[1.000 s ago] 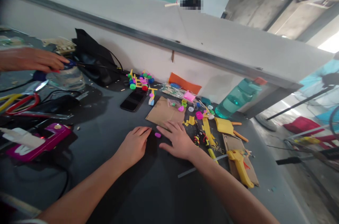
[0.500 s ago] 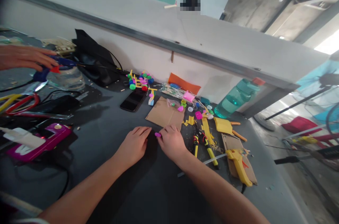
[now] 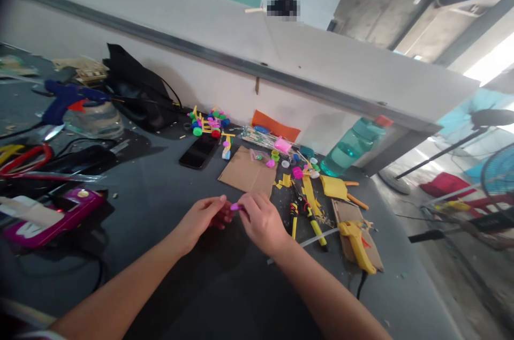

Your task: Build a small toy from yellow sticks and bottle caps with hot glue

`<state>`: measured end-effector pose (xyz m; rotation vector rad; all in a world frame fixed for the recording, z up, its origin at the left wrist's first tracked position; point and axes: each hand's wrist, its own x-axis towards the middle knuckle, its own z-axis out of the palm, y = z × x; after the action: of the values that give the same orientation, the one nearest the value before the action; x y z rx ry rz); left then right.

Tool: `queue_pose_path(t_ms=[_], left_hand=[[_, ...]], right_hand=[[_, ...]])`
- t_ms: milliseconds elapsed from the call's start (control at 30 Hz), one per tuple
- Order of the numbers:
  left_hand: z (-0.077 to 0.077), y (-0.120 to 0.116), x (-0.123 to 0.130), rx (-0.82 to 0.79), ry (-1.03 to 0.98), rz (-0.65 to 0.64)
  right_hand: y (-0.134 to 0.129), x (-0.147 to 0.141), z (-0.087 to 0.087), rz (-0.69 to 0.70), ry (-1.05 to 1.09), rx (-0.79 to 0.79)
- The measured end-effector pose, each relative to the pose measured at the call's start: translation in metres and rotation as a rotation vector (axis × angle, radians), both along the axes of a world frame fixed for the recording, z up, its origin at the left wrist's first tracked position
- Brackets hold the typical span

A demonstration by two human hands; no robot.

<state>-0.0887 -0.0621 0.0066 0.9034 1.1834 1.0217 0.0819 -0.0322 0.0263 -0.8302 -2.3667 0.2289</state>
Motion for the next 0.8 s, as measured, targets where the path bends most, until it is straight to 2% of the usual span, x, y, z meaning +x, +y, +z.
queue_pose_path(t_ms=[167,500,633,800], left_hand=[[0.008,-0.004,0.003,0.024,-0.095,-0.062],[0.012,-0.002,0.001,-0.005,-0.026,-0.062],[0.011,-0.003,0.000,-0.009,-0.073,-0.102],[0.009,-0.005,0.002,-0.031,-0.172,-0.098]], right_hand=[[-0.005,0.001,-0.004,0.053,0.046,0.003],[-0.006,0.012,0.001,0.027,0.100,-0.176],[-0.003,0.012,-0.001,0.041,0.134,-0.143],[-0.002,0.011,-0.001,-0.007,0.159,-0.096]])
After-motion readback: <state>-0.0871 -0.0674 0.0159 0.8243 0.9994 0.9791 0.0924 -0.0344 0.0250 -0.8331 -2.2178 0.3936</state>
